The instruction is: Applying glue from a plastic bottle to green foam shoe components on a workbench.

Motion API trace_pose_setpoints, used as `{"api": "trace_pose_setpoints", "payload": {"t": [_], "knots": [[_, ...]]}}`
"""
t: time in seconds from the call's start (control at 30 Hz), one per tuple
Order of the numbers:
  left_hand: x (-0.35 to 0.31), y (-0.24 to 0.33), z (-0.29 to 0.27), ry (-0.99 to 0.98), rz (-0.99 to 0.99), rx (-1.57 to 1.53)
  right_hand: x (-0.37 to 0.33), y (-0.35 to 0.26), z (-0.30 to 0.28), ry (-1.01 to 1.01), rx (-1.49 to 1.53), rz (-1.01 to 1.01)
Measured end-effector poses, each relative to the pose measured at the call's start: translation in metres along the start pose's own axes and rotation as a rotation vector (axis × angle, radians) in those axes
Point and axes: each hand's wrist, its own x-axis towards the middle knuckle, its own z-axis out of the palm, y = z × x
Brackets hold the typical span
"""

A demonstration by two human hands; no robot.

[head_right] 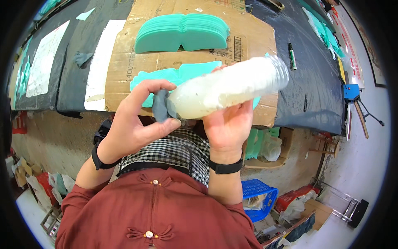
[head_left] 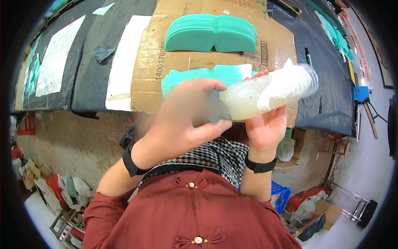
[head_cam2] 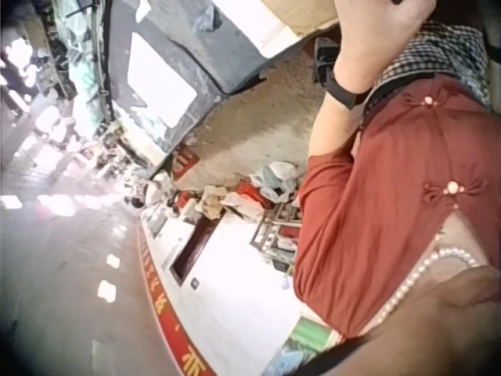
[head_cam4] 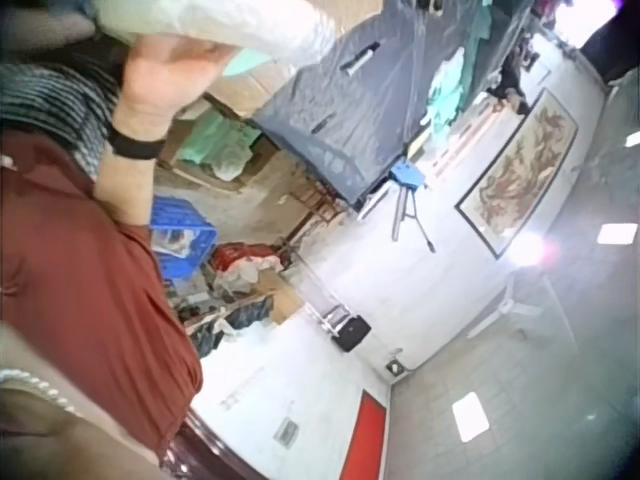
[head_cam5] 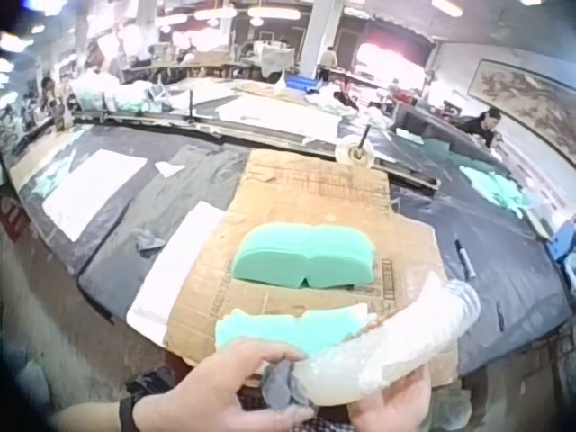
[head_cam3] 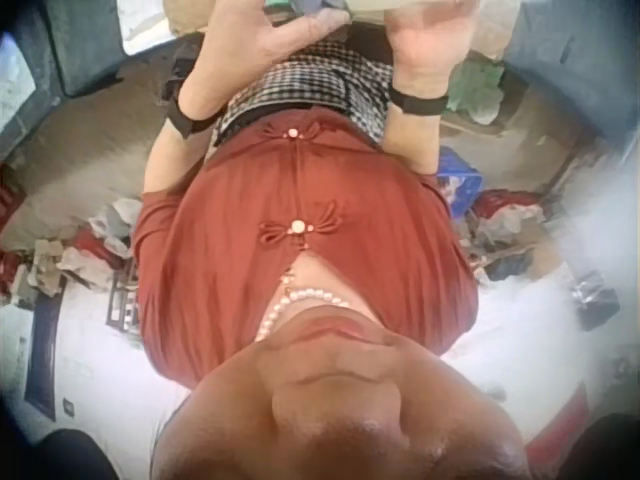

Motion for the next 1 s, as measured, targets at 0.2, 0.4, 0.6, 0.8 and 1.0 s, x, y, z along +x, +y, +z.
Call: {"api": "trace_pose_setpoints", "payload": {"t": [0.2, 0.4, 0.6, 0.8, 1.0], "knots": [[0.011, 0.009, -0.021, -0.076, -0.493, -0.945, -0.011, 0.01, 0.024, -0.011, -0.615, -0.229], [0.007, -0.009, -0.019, -0.098, -0.586, -1.082, -0.008, -0.007, 0.007, -0.1, -0.754, -0.124], [0.019, -0.002, -0.013, -0.207, -0.675, -1.169, -0.014, 0.003, 0.013, 0.021, -0.806, -0.23], [0.032, 0.005, 0.006, -0.341, -0.687, -1.098, -0.032, -0.014, 0.002, 0.091, -0.605, -0.32], [0.039, 0.001, 0.016, -0.481, -0.722, -1.0, -0.042, -0.023, 0.008, 0.185, -0.394, -0.245]]}}
